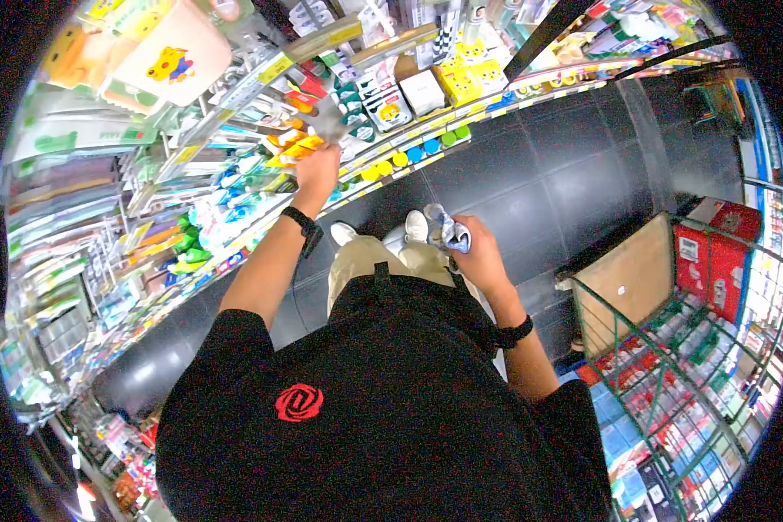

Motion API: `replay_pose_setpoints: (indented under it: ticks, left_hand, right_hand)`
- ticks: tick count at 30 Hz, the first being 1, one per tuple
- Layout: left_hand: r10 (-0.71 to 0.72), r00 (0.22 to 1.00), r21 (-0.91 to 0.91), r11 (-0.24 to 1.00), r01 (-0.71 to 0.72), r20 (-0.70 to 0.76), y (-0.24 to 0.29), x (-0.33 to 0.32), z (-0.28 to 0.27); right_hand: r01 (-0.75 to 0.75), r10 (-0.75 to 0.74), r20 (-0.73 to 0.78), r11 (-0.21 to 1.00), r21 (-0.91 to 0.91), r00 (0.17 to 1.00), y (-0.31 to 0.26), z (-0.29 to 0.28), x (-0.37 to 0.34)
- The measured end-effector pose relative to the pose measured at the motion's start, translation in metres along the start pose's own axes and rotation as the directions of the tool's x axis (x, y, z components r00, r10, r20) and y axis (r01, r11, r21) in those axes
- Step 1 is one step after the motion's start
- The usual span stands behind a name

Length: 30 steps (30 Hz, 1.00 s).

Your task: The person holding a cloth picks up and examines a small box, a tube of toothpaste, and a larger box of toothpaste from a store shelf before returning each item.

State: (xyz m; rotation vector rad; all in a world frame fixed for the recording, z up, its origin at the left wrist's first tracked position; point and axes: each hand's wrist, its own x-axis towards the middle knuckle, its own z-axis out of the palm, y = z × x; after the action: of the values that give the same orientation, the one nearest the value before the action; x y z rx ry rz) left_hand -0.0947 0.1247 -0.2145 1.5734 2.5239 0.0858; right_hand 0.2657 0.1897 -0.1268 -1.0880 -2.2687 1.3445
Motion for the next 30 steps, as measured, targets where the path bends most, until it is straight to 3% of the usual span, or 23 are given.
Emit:
replay_pose_setpoints:
  ticks: [19,30]
  left_hand:
    - [-0.027,0.999,0.066,0.997,0.029,-0.019,-0.002,0.012,0.005]
    - [-0.064,0.979,0.02,0.997,0.069,-0.193,0.007,-0.007,-0.009]
  right_hand:
    - [-0.054,0.055,0.012,0.998,-0.03,0.998,0.008,-0.006,-0.016]
    - [-0.074,0.075,0.044,0.997,-0.024,0.996,-0.002,-0.015,0.0]
